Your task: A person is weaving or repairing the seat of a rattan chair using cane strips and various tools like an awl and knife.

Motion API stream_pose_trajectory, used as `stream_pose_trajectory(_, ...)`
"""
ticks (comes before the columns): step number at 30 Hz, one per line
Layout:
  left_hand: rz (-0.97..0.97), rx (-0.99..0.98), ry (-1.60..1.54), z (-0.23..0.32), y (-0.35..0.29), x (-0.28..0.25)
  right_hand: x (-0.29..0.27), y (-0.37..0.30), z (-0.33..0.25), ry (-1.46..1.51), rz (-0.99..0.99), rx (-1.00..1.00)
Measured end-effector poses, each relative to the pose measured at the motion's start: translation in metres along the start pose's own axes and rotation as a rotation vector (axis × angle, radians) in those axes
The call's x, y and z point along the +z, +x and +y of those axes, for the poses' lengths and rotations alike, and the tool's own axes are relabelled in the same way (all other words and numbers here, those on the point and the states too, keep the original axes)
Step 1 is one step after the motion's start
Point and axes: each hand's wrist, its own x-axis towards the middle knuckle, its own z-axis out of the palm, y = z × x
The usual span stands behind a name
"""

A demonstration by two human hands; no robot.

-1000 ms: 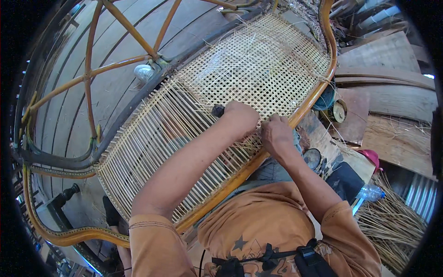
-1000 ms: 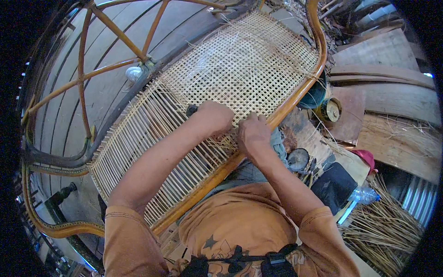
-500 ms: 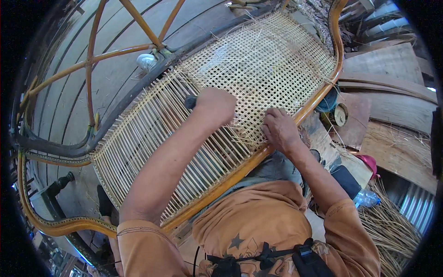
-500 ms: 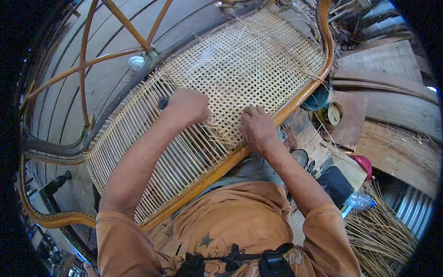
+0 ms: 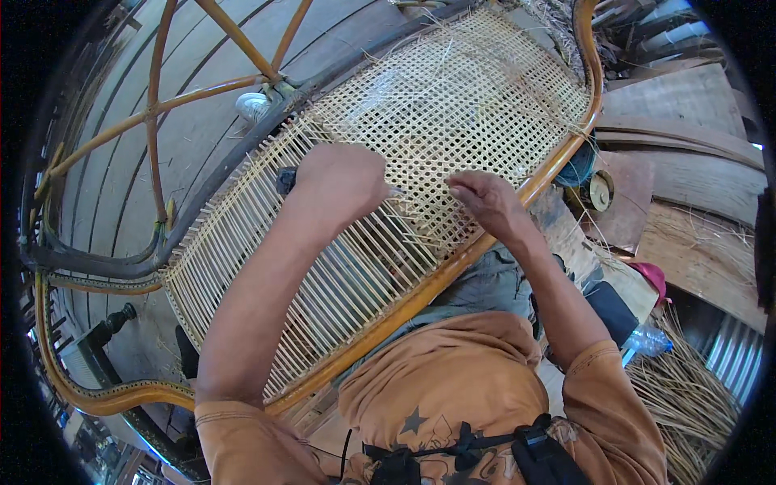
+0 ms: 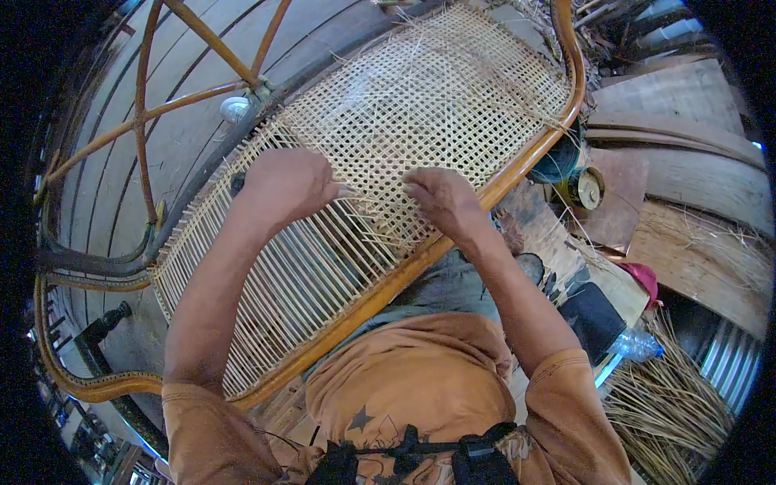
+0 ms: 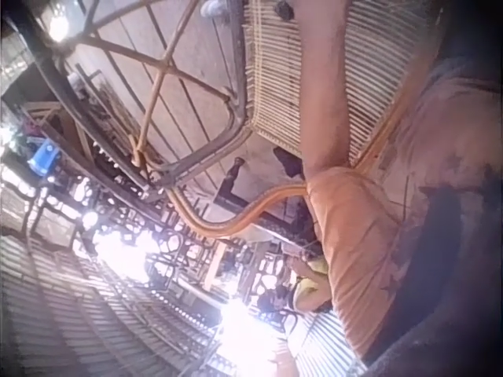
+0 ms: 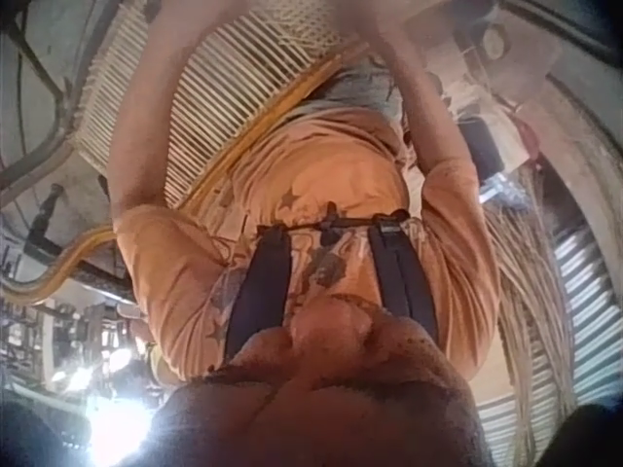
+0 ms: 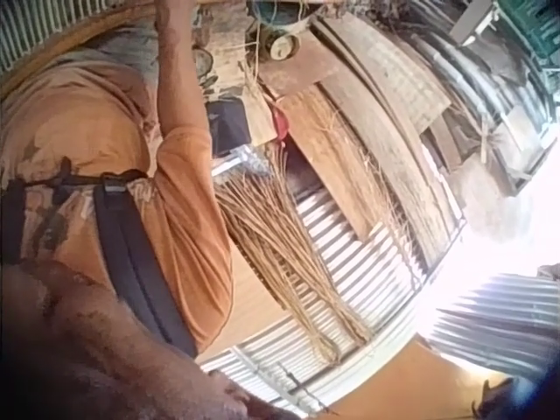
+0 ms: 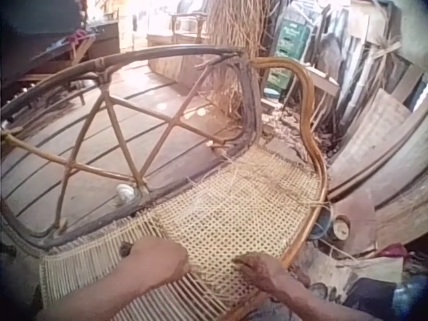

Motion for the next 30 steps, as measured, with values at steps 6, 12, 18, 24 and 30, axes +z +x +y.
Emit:
stream_pose_trajectory(6, -0.031, 0.031, 0.016, 0.024, 0.019, 0.008, 0.003, -0.006, -0.023, 0.136, -0.201, 0.164)
stream_pose_trajectory(12, -0.22, 0.163, 0.012, 0.039, 0.048, 0.043, 0.018, -0.017, -0.003, -0.306, 0.013, 0.021)
stream_pose_trajectory(18, -0.188, 0.209, 0.039, 0.047, 0.056, 0.039, 0.016, -0.018, -0.015, -0.369, -0.035, 0.076)
stream_pose_trajectory(24, -0.179, 0.297, 0.229, 0.066, 0.054, 0.023, 0.022, -0.014, -0.002, -0.492, -0.06, 0.056)
stream_pose_trajectory(30, -0.218, 0.349, 0.244, 0.069, 0.055, 0.024, 0.034, -0.021, 0.005, -0.683, -0.034, 0.045)
